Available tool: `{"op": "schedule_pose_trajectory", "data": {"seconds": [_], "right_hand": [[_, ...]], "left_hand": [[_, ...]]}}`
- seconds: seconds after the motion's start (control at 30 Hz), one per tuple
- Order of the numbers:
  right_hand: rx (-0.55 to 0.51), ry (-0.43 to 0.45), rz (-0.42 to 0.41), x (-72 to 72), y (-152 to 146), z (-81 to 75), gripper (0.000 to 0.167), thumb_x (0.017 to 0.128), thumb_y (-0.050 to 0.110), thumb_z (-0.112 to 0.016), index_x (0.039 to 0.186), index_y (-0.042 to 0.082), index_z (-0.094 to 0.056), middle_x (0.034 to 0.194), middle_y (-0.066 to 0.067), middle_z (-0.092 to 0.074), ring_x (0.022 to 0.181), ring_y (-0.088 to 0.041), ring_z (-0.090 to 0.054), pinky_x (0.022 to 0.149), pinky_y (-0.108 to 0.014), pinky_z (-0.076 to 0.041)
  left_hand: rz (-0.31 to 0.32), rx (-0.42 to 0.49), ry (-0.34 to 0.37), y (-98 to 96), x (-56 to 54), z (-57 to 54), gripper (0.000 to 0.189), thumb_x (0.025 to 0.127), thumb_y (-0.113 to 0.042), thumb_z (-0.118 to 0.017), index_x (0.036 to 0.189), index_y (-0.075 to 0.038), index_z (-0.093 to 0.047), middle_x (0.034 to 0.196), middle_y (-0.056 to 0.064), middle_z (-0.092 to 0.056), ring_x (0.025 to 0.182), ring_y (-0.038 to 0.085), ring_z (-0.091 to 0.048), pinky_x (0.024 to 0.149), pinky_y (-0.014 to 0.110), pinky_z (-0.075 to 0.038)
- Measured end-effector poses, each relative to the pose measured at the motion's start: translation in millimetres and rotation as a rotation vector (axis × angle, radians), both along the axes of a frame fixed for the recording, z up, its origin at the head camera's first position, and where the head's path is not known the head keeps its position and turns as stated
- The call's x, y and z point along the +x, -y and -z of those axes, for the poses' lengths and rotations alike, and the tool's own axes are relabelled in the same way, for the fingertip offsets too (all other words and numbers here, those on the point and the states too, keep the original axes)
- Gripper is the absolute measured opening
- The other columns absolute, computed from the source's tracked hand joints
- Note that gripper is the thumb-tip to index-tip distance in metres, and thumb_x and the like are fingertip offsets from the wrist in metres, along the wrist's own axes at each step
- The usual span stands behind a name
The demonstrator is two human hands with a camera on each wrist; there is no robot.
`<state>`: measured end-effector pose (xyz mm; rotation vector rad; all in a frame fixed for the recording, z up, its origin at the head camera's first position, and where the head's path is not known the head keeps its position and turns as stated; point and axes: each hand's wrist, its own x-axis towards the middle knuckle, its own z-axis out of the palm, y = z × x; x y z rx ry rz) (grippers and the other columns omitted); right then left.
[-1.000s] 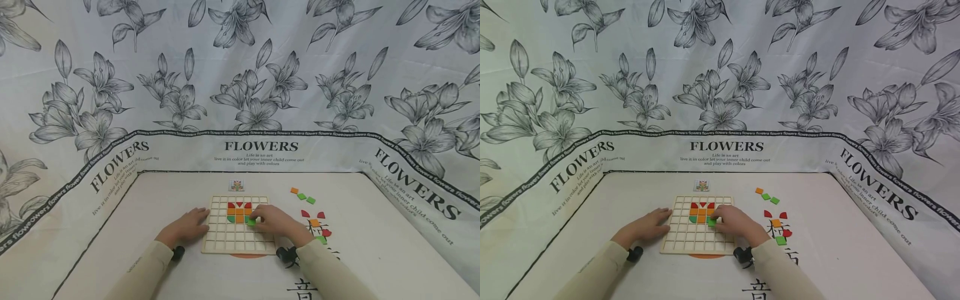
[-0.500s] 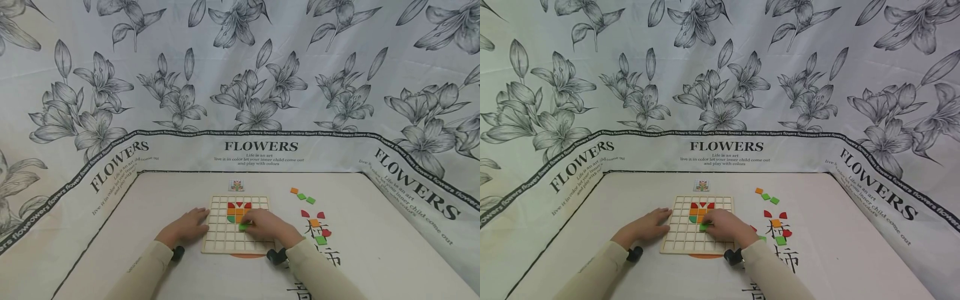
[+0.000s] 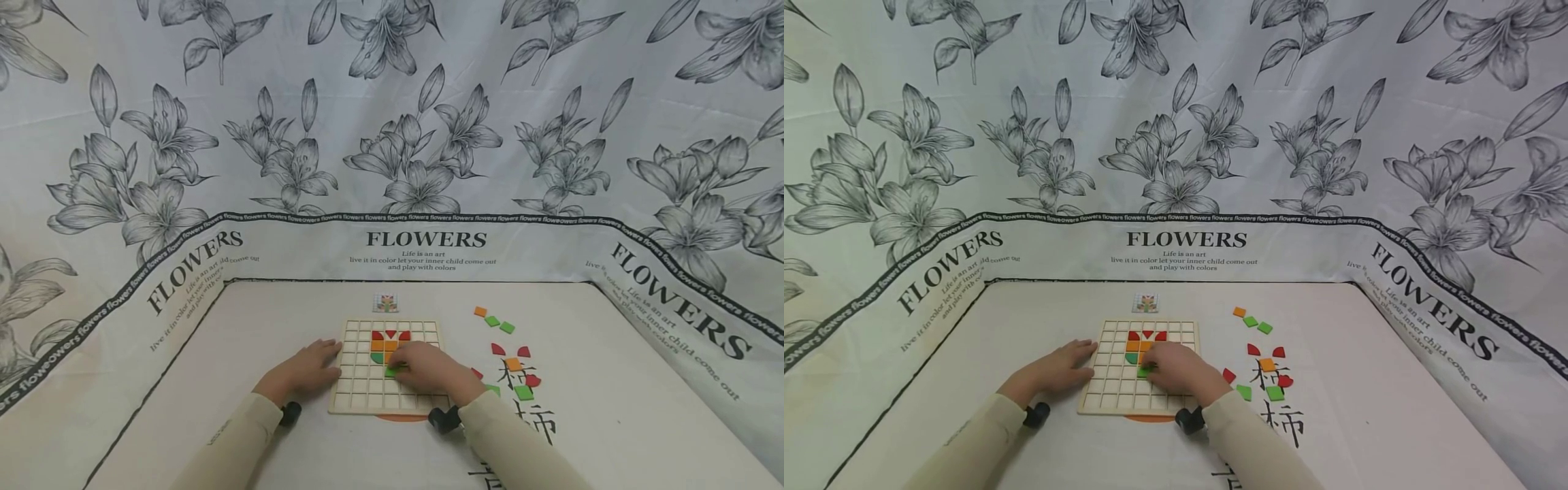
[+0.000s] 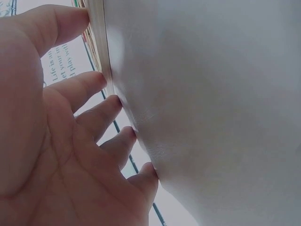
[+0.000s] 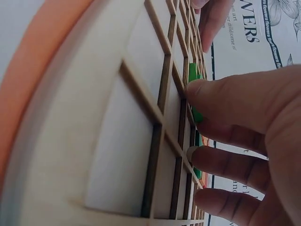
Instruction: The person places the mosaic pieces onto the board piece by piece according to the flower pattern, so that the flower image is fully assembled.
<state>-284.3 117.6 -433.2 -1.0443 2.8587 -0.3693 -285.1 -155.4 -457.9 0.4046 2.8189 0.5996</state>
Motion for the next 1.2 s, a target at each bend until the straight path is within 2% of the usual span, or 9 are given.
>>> {"op": "schedule_pose_trajectory", "data": {"seconds": [0.13,0.4,0.53,0.67,0.77,0.9,1.2], "right_hand": [[-0.014,-0.002,-0.006,-0.5,1.6,0.3,0.02,0.09,0.018,-0.064,0.107,0.023,-0.074,0.103,0.012,-0.065,0.096,-0.007,-0.06,0.089,-0.03,-0.054],[-0.044,-0.014,-0.033,-0.9,1.7,0.8,0.018,0.09,0.019,-0.066,0.104,0.022,-0.076,0.096,0.012,-0.064,0.084,-0.003,-0.055,0.078,-0.022,-0.052],[-0.04,-0.025,-0.033,-0.1,1.4,1.4,0.018,0.09,0.018,-0.065,0.104,0.021,-0.075,0.097,0.011,-0.064,0.085,-0.004,-0.056,0.079,-0.024,-0.053],[-0.046,0.006,-0.02,1.0,-2.3,1.5,0.02,0.091,0.018,-0.063,0.107,0.023,-0.074,0.101,0.011,-0.065,0.091,-0.006,-0.059,0.084,-0.028,-0.054],[-0.052,0.009,0.002,-0.6,-9.6,0.4,0.021,0.092,0.02,-0.063,0.109,0.024,-0.074,0.105,0.011,-0.066,0.095,-0.008,-0.06,0.088,-0.031,-0.054],[-0.059,-0.016,0.045,-4.8,-24.4,-3.1,0.018,0.092,0.021,-0.064,0.107,0.023,-0.074,0.103,0.008,-0.067,0.09,-0.009,-0.06,0.084,-0.033,-0.054],[-0.061,0.007,0.21,-8.7,-63.5,-13.3,0.017,0.09,0.016,-0.067,0.104,0.02,-0.074,0.099,0.007,-0.064,0.084,-0.01,-0.055,0.078,-0.033,-0.053]], "left_hand": [[-0.006,0.003,0.008,-0.2,0.1,0.1,0.061,0.095,-0.037,-0.052,0.15,-0.016,-0.038,0.157,0.007,-0.033,0.149,0.031,-0.023,0.122,0.05,-0.022],[-0.014,-0.002,0.004,-0.9,0.4,-1.0,0.061,0.095,-0.038,-0.052,0.15,-0.017,-0.038,0.157,0.007,-0.033,0.149,0.031,-0.023,0.122,0.05,-0.022],[-0.017,0.009,0.008,-1.4,0.3,-1.3,0.061,0.095,-0.037,-0.053,0.15,-0.016,-0.038,0.158,0.007,-0.033,0.148,0.031,-0.023,0.121,0.051,-0.022],[-0.024,0.024,0.027,-1.6,0.9,-1.6,0.061,0.095,-0.037,-0.053,0.15,-0.017,-0.038,0.158,0.007,-0.032,0.149,0.032,-0.022,0.121,0.052,-0.021],[-0.026,0.028,0.029,-1.9,1.4,-1.6,0.061,0.094,-0.037,-0.053,0.15,-0.017,-0.038,0.158,0.007,-0.032,0.149,0.031,-0.022,0.121,0.052,-0.021],[-0.028,0.024,0.018,-2.2,2.1,-2.0,0.061,0.094,-0.038,-0.052,0.15,-0.017,-0.038,0.158,0.007,-0.032,0.149,0.031,-0.022,0.121,0.052,-0.021],[-0.026,0.021,0.018,-1.1,1.3,-0.3,0.061,0.094,-0.037,-0.053,0.15,-0.016,-0.038,0.158,0.008,-0.032,0.149,0.032,-0.022,0.122,0.052,-0.021]]}}
